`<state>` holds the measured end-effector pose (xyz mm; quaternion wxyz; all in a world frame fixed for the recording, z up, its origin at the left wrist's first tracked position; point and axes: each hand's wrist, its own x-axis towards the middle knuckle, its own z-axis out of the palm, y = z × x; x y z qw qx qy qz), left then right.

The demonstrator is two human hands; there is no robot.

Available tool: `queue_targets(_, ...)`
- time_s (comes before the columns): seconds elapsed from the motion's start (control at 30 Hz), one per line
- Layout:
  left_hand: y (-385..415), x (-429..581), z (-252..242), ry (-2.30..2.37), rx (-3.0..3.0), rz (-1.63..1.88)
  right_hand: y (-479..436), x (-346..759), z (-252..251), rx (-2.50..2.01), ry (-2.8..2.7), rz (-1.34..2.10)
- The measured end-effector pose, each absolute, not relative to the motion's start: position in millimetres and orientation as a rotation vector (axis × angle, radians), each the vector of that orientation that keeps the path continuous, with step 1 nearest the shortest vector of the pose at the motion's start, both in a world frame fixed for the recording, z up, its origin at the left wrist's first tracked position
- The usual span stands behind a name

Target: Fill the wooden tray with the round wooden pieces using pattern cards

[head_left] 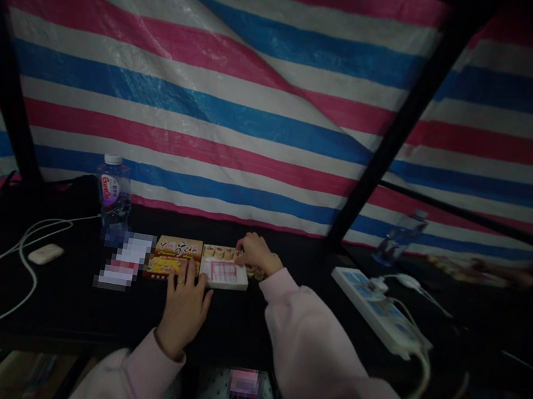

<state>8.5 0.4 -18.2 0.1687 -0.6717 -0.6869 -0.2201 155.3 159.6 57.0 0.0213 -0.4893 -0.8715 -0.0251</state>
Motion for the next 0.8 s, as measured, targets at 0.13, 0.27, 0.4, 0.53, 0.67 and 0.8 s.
queue_targets(0.13, 0.5, 8.5, -18.4, -1.963, -1.908, -0.624, 160.4, 155.6, 54.7, -1.492, -2.681, -0.03)
queue_targets(0.27, 1.1, 8.1, -18.8, -1.967, -1.923, -0.641, 157.2, 163.6, 65.2, -1.423, -2.599, -0.029)
queue_targets(0.4, 0.9, 8.2, -18.1, -1.978, -1.926, -0.646, 140.0, 182.6, 86.3, -1.403, -2.559, -0.017)
queue_targets(0.53, -0.1, 8.1, -17.8, -1.967, -1.917, -0.644, 109.9, 198.9, 95.4, -1.48, -2.649, -0.007)
queue_targets(0.67, -0.7, 7.8, -17.4, -1.965, -1.918, -0.643, 86.5, 200.5, 84.7, -1.542, -2.701, -0.085)
queue_targets(0.8, -0.7, 7.4, -17.1, -1.96, -1.917, -0.642, 84.3, 197.5, 65.7, -1.595, -2.72, -0.081)
